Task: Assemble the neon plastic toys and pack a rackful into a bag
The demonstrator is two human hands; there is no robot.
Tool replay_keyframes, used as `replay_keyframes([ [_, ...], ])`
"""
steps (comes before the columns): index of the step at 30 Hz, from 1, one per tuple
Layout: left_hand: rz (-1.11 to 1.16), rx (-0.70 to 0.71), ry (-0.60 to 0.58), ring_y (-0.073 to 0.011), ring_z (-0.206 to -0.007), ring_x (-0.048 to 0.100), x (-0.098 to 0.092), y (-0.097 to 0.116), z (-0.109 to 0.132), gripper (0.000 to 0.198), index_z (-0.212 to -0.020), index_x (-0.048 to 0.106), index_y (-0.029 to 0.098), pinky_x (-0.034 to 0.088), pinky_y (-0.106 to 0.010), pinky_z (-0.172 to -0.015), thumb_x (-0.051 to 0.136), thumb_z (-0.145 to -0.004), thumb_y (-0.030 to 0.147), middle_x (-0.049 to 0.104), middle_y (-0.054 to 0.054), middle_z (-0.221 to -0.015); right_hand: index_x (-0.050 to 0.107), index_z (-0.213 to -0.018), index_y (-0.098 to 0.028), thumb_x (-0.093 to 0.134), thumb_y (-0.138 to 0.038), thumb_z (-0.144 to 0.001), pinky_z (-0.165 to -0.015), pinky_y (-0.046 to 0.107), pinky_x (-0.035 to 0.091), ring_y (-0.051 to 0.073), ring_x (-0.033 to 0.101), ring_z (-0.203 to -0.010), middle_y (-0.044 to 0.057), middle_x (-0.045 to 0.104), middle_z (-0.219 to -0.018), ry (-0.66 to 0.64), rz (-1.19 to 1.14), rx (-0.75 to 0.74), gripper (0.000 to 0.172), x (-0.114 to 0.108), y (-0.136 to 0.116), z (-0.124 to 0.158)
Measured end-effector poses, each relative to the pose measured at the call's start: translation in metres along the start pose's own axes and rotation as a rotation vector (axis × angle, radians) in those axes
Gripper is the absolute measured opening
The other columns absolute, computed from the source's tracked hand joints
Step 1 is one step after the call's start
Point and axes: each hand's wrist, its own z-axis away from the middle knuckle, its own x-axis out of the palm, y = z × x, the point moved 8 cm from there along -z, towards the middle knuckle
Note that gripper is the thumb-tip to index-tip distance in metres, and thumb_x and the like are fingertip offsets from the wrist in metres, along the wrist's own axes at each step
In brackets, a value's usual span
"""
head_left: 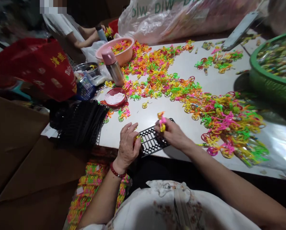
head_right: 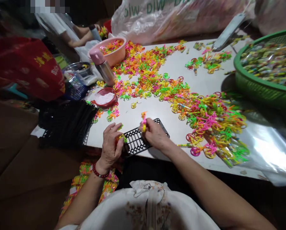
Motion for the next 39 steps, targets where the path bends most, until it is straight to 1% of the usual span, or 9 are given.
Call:
replay_keyframes([
  [3,-0.016,0.007,-0.010,-0.0260,-0.134,0.041,0.001,-0.001,0.000,0.020,-0.109,0.048,0.021,0.038,-0.055,-0.108,0.048,-0.090,0.014,0.055,-0.013,-0.135,0.057,-0.087,-0.021,0.053,-0.031,-0.090,-0.064,0.026,0.044,0.016,0.059,-0.067,-0.001,0.064,-0.074,-0.102,-0.099,-0.080,0.011,0.045,-0.011,-0.007],
  [6,-0.017,0.016,-0.007,-0.0259,-0.134,0.042,0.001,-0.001,0.001,0.025,-0.114,0.047,0.021,0.039,-0.055,-0.108,0.048,-0.090,0.013,0.053,-0.013,-0.137,0.059,-0.082,-0.020,0.056,-0.030,-0.089,-0.068,0.027,0.043,0.016,0.058,-0.072,0.002,0.065,-0.079,-0.097,0.019,-0.161,0.012,0.062,-0.018,-0.012],
  [18,-0.021,0.019,-0.031,-0.0268,-0.138,0.036,0.000,-0.003,0.001,0.065,-0.150,0.023,0.021,0.036,-0.051,-0.111,0.051,-0.092,0.020,0.039,-0.015,-0.151,0.059,-0.086,-0.017,0.050,-0.008,-0.084,-0.072,0.027,0.043,0.018,0.055,-0.078,0.007,0.062,-0.086,-0.221,0.286,-0.324,0.013,0.079,-0.016,-0.015],
  [22,-0.094,0.074,-0.167,-0.0299,-0.140,0.032,0.003,0.000,0.000,0.059,-0.148,0.034,0.028,0.034,-0.053,-0.111,0.054,-0.092,0.026,0.039,-0.009,-0.152,0.059,-0.095,-0.016,0.057,-0.008,-0.080,-0.076,0.028,0.045,0.018,0.056,-0.084,0.007,0.061,-0.095,-0.248,0.336,-0.311,0.018,0.085,-0.020,-0.016],
  [25,-0.120,0.074,-0.168,-0.0313,-0.138,0.034,0.001,0.001,0.000,0.058,-0.145,0.039,0.029,0.034,-0.054,-0.110,0.058,-0.090,0.029,0.046,-0.008,-0.148,0.060,-0.096,-0.015,0.062,-0.011,-0.080,-0.078,0.030,0.046,0.019,0.057,-0.086,0.008,0.062,-0.095,-0.271,0.363,-0.295,0.017,0.087,-0.026,-0.016],
  [28,-0.151,0.058,-0.129,-0.0317,-0.137,0.035,0.001,0.002,-0.002,0.059,-0.145,0.039,0.026,0.034,-0.055,-0.111,0.059,-0.090,0.029,0.045,-0.009,-0.148,0.060,-0.105,-0.015,0.058,-0.009,-0.085,-0.086,0.032,0.047,0.019,0.058,-0.096,0.009,0.063,-0.102,-0.188,0.332,-0.352,0.021,0.069,-0.033,-0.002],
  [32,-0.189,0.038,-0.091,-0.0306,-0.137,0.036,0.003,0.008,-0.004,0.060,-0.145,0.038,0.022,0.033,-0.052,-0.112,0.060,-0.089,0.029,0.046,-0.011,-0.147,0.059,-0.113,-0.015,0.052,-0.017,-0.093,-0.088,0.029,0.047,0.018,0.059,-0.101,0.011,0.061,-0.111,0.034,0.338,-0.418,0.021,0.004,-0.028,0.057],
  [36,-0.230,-0.003,-0.080,-0.0310,-0.138,0.035,0.006,0.015,-0.006,0.059,-0.145,0.040,0.023,0.028,-0.053,-0.113,0.059,-0.090,0.031,0.046,-0.012,-0.147,0.064,-0.109,-0.018,0.046,-0.025,-0.097,-0.062,0.025,0.041,0.016,0.060,-0.073,0.008,0.062,-0.091,0.124,0.796,-0.098,0.023,-0.061,0.013,0.111],
  [39,-0.297,-0.015,-0.059,-0.0347,-0.140,0.031,0.007,0.018,-0.010,0.053,-0.140,0.047,0.027,0.013,-0.063,-0.114,0.060,-0.090,0.034,0.041,-0.011,-0.151,0.065,-0.110,-0.018,0.043,-0.034,-0.099,-0.052,0.027,0.027,0.016,0.057,-0.062,0.007,0.064,-0.082,0.120,1.105,0.103,0.029,-0.083,0.031,0.128],
])
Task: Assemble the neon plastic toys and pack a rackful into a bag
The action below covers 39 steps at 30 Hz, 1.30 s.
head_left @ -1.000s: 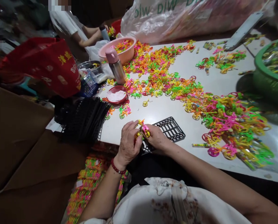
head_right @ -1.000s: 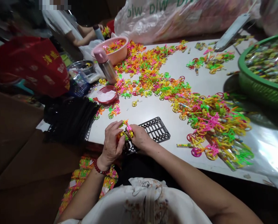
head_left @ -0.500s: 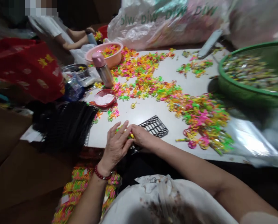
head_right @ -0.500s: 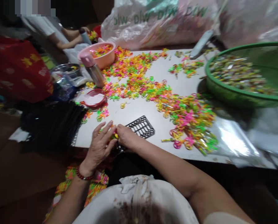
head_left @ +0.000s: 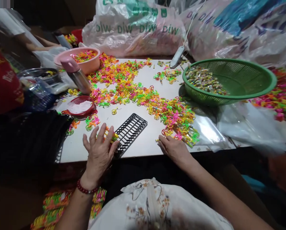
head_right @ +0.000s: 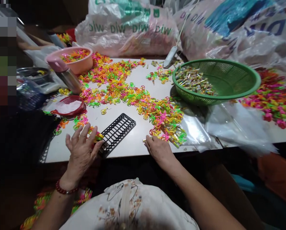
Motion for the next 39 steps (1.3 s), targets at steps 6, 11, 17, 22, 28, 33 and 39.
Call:
replay_keyframes([
  [6,0.057,0.120,-0.002,-0.0299,-0.140,0.034,0.002,0.009,-0.007,0.044,-0.135,0.050,0.027,0.012,-0.058,-0.116,0.056,-0.092,0.032,0.054,-0.008,-0.141,0.068,-0.087,-0.017,0.044,-0.042,-0.099,-0.053,0.028,0.023,0.017,0.059,-0.064,0.009,0.064,-0.080,0.022,0.059,-0.040,0.037,-0.001,-0.020,0.005],
  [11,0.097,0.114,-0.027,-0.0268,-0.135,0.042,0.008,0.004,-0.009,0.037,-0.131,0.051,0.023,0.017,-0.055,-0.116,0.051,-0.094,0.027,0.060,-0.007,-0.134,0.064,-0.086,-0.018,0.052,-0.031,-0.096,-0.054,0.027,0.026,0.016,0.059,-0.063,0.005,0.062,-0.079,0.143,0.025,-0.052,0.021,0.000,-0.023,0.015],
  [17,0.097,0.141,-0.039,-0.0249,-0.135,0.043,0.012,-0.001,-0.010,0.033,-0.127,0.052,0.024,0.015,-0.055,-0.117,0.050,-0.094,0.024,0.057,-0.007,-0.138,0.058,-0.090,-0.016,0.048,-0.021,-0.095,-0.052,0.027,0.034,0.016,0.059,-0.062,0.005,0.061,-0.078,0.189,-0.076,0.035,0.012,0.013,-0.007,0.014],
  [22,0.094,0.141,-0.058,-0.0230,-0.138,0.040,0.010,0.002,-0.010,0.034,-0.129,0.049,0.024,0.006,-0.057,-0.118,0.047,-0.095,0.021,0.054,-0.007,-0.141,0.057,-0.106,-0.014,0.043,-0.027,-0.095,-0.053,0.028,0.041,0.019,0.062,-0.064,0.010,0.066,-0.090,0.277,-0.238,0.067,0.021,0.011,-0.006,0.011],
  [28,0.117,0.133,-0.085,-0.0221,-0.140,0.039,0.007,0.005,-0.010,0.036,-0.132,0.046,0.024,-0.003,-0.060,-0.117,0.044,-0.096,0.019,0.053,-0.009,-0.142,0.061,-0.104,-0.017,0.053,-0.029,-0.085,-0.063,0.029,0.049,0.014,0.059,-0.062,0.006,0.065,-0.091,0.167,-0.790,0.057,0.024,0.012,-0.020,-0.020],
  [33,0.185,0.161,-0.136,-0.0187,-0.145,0.030,0.011,0.003,-0.008,0.041,-0.136,0.041,0.023,0.013,-0.053,-0.119,0.039,-0.096,0.013,0.047,-0.009,-0.147,0.060,-0.099,-0.018,0.060,-0.038,-0.079,-0.066,0.029,0.050,0.015,0.059,-0.069,0.001,0.062,-0.078,-0.069,-1.388,0.060,0.029,0.025,-0.061,-0.070],
  [39,0.234,0.183,-0.173,-0.0186,-0.147,0.024,0.012,0.001,-0.007,0.049,-0.143,0.037,0.022,0.024,-0.048,-0.117,0.037,-0.096,0.011,0.042,-0.010,-0.151,0.063,-0.083,-0.017,0.054,-0.029,-0.081,-0.067,0.027,0.045,0.015,0.053,-0.067,0.001,0.063,-0.074,-0.066,-1.172,-0.201,0.015,0.015,-0.117,-0.118],
])
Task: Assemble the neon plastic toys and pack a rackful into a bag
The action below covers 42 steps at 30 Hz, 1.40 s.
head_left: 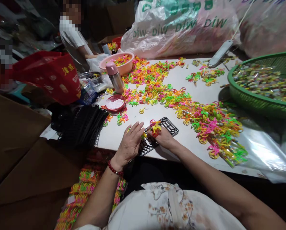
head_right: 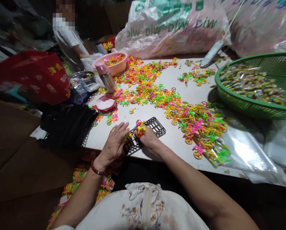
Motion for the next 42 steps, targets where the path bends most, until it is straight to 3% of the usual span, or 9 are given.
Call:
replay_keyframes([
  [5,0.014,-0.003,-0.038,-0.0202,-0.147,0.022,0.000,0.000,-0.001,0.053,-0.147,0.033,0.025,0.025,-0.050,-0.116,0.035,-0.096,0.013,0.038,-0.010,-0.153,0.061,-0.082,-0.017,0.048,-0.013,-0.081,-0.065,0.023,0.042,0.014,0.055,-0.069,0.003,0.067,-0.079,-0.100,0.272,-0.125,0.014,0.020,-0.005,-0.015],
  [13,0.013,-0.002,-0.028,-0.0186,-0.147,0.024,-0.001,0.001,-0.002,0.051,-0.146,0.035,0.024,0.024,-0.047,-0.117,0.038,-0.096,0.013,0.038,-0.010,-0.153,0.063,-0.084,-0.014,0.054,-0.008,-0.078,-0.066,0.023,0.042,0.016,0.060,-0.070,0.008,0.070,-0.082,-0.272,0.405,-0.177,0.013,0.027,-0.014,-0.027],
  [22,-0.019,-0.041,-0.019,-0.0189,-0.144,0.031,-0.004,0.007,-0.003,0.047,-0.142,0.038,0.024,0.006,-0.053,-0.119,0.040,-0.096,0.016,0.043,-0.011,-0.150,0.065,-0.092,-0.013,0.055,-0.008,-0.079,-0.067,0.023,0.043,0.017,0.062,-0.073,0.010,0.072,-0.088,-0.366,0.525,-0.198,0.017,0.032,-0.013,-0.036],
  [27,-0.083,-0.097,0.101,-0.0220,-0.138,0.041,-0.022,0.008,-0.007,0.048,-0.144,0.037,0.026,-0.008,-0.058,-0.117,0.045,-0.097,0.026,0.048,-0.011,-0.146,0.065,-0.096,-0.012,0.057,-0.007,-0.078,-0.065,0.022,0.042,0.017,0.063,-0.073,0.009,0.072,-0.087,-0.394,0.560,-0.209,0.021,0.034,-0.015,-0.032],
  [33,-0.160,-0.017,-0.073,-0.0242,-0.142,0.035,-0.009,0.002,-0.025,0.047,-0.144,0.039,0.023,0.005,-0.054,-0.118,0.041,-0.098,0.032,0.044,-0.010,-0.149,0.067,-0.089,-0.013,0.059,-0.012,-0.080,-0.064,0.023,0.040,0.017,0.061,-0.071,0.008,0.071,-0.082,-0.405,0.582,-0.193,0.012,0.034,-0.013,-0.038],
  [38,-0.193,-0.065,-0.070,-0.0219,-0.135,0.044,-0.007,-0.005,-0.024,0.040,-0.137,0.047,0.022,0.016,-0.049,-0.117,0.040,-0.098,0.027,0.049,-0.011,-0.146,0.067,-0.091,-0.015,0.057,-0.014,-0.084,-0.067,0.022,0.041,0.015,0.062,-0.073,0.005,0.072,-0.085,-0.418,0.526,-0.198,0.012,0.035,-0.012,-0.035],
  [42,-0.192,-0.044,-0.118,-0.0219,-0.139,0.038,-0.007,-0.002,-0.023,0.038,-0.135,0.047,0.022,0.021,-0.048,-0.116,0.040,-0.098,0.028,0.042,-0.010,-0.151,0.066,-0.098,-0.012,0.060,-0.010,-0.079,-0.073,0.026,0.043,0.019,0.063,-0.083,0.010,0.071,-0.095,-0.419,0.575,-0.231,0.020,0.039,-0.008,-0.034],
])
